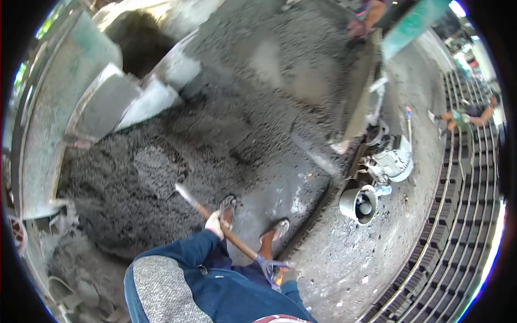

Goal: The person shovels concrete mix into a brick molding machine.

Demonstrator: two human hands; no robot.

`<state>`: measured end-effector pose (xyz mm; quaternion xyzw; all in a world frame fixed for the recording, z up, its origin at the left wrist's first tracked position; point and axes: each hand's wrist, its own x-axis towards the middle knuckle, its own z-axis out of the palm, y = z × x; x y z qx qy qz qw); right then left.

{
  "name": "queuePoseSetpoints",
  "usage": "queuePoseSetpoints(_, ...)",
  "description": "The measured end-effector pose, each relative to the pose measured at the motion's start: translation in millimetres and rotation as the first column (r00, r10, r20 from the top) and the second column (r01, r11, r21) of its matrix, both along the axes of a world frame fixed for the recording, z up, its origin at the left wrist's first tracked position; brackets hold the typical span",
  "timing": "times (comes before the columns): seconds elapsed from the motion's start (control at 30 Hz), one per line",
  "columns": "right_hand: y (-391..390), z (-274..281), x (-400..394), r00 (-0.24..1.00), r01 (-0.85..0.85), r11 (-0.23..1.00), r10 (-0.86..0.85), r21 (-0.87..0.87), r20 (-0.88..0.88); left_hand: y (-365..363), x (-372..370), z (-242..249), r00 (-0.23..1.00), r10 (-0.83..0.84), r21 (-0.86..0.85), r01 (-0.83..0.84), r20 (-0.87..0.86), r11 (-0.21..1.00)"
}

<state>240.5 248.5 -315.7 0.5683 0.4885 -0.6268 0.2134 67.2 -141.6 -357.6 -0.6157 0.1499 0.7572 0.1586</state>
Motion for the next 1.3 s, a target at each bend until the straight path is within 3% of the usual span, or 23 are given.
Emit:
queuePoseSetpoints(0.13, 31, -20, 21, 0.996, 0.092, 0.989, -0.094, -0.116, -0.007, 46, -34, 108, 0.999, -0.025, -0.173, 0.018, -0.043, 0.985)
queuePoseSetpoints(0.2, 39, -28, 9, 0.993, 0.103, 0.982, -0.110, -0.161, -0.033, 60, -64, 127, 0.980, -0.115, -0.211, 0.079, -0.164, 0.974)
queuePoseSetpoints(0.3, 37, -42, -44, 0.988, 0.067, 0.973, -0.096, -0.219, -0.124, 90, -130, 210, 0.919, -0.195, -0.286, 0.095, -0.344, 0.953)
queuePoseSetpoints(0.37, 12, 3, -115, 0.991, 0.047, 0.955, -0.081, -0.291, -0.106, 92, -168, 243, 0.806, -0.288, -0.279, 0.160, -0.517, 0.947)
queuePoseSetpoints(0.43, 8, 18, -134, 0.999, -0.034, 0.938, 0.027, -0.346, -0.024, 90, -182, 276, 0.758, -0.424, -0.451, 0.193, -0.496, 0.872)
queuePoseSetpoints(0.5, 29, -11, -156, 0.980, -0.182, 0.917, 0.201, -0.356, 0.015, 85, -185, 265, 0.758, -0.398, -0.425, 0.176, -0.518, 0.888)
queuePoseSetpoints(0.6, 47, -4, -145, 0.959, -0.278, 0.955, 0.269, -0.107, -0.091, 63, -151, 200, 0.808, -0.290, -0.359, 0.104, -0.514, 0.927)
queuePoseSetpoints(0.67, 58, 7, -118, 0.923, -0.368, 0.928, 0.373, 0.066, -0.094, 60, -136, 185, 0.970, 0.016, -0.177, -0.061, -0.241, 0.982)
queuePoseSetpoints(0.7, 62, 12, -100, 0.902, -0.413, 0.901, 0.425, 0.131, -0.075, 57, -121, 138, 0.974, 0.058, -0.128, -0.087, -0.218, 0.988)
queuePoseSetpoints(0.73, 70, 20, -81, 0.887, -0.447, 0.879, 0.460, 0.166, -0.049, 52, -101, 83, 0.973, 0.005, -0.001, -0.005, -0.230, 1.000)
queuePoseSetpoints(0.77, 77, 29, -66, 0.873, -0.474, 0.859, 0.487, 0.193, -0.019, 77, -90, 47, 0.977, -0.057, -0.240, 0.006, -0.206, 0.971)
queuePoseSetpoints(0.83, 103, 50, -38, 0.855, -0.515, 0.828, 0.514, 0.221, 0.069, 127, -53, -1, 0.969, -0.087, -0.034, 0.081, -0.232, 0.996)
queuePoseSetpoints(0.87, 115, 58, -31, 0.847, -0.530, 0.816, 0.519, 0.230, 0.112, 164, -48, 21, 0.967, -0.177, -0.067, 0.167, -0.184, 0.984)
queuePoseSetpoints(0.9, 125, 67, -29, 0.844, -0.537, 0.809, 0.516, 0.239, 0.150, 195, -41, 17, 0.950, -0.264, 0.062, 0.278, -0.166, 0.959)
queuePoseSetpoints(0.93, 135, 75, -31, 0.842, -0.539, 0.804, 0.507, 0.250, 0.184, 227, -40, 20, 0.986, -0.163, 0.299, 0.169, -0.043, 0.939)
queuePoseSetpoints(0.97, 143, 82, -39, 0.839, -0.543, 0.797, 0.503, 0.266, 0.207, 267, -28, 5, 0.992, -0.125, 0.328, 0.108, 0.032, 0.939)
queuePoseSetpoints(1.03, 150, 87, -59, 0.835, -0.549, 0.785, 0.498, 0.287, 0.235, 297, -31, 46, 0.999, -0.053, 0.431, 0.050, -0.006, 0.901)
queuePoseSetpoints(1.07, 149, 80, -74, 0.834, -0.551, 0.782, 0.503, 0.291, 0.227, 295, -33, 50, 0.998, 0.061, 0.630, -0.064, 0.027, 0.774)
queuePoseSetpoints(1.13, 133, 56, -109, 0.838, -0.546, 0.788, 0.515, 0.283, 0.182, 267, -54, 32, 0.984, 0.142, 0.588, -0.177, 0.105, 0.789)
queuePoseSetpoints(1.17, 119, 38, -126, 0.842, -0.540, 0.799, 0.520, 0.264, 0.145, 225, -70, 22, 0.994, 0.024, 0.114, -0.036, 0.106, 0.993)
queuePoseSetpoints(1.2, 103, 22, -142, 0.848, -0.529, 0.813, 0.519, 0.242, 0.110, 160, -72, -36, 0.988, 0.142, 0.169, -0.151, 0.063, 0.974)
queuePoseSetpoints(1.27, 77, -10, -165, 0.863, -0.504, 0.847, 0.503, 0.168, 0.052, -10, -86, -42, 0.998, -0.008, 0.257, 0.025, -0.069, 0.966)
queuePoseSetpoints(1.3, 68, -28, -171, 0.883, -0.468, 0.877, 0.468, 0.107, 0.030, -20, -85, -93, 0.965, 0.260, 0.097, -0.263, 0.043, 0.960)
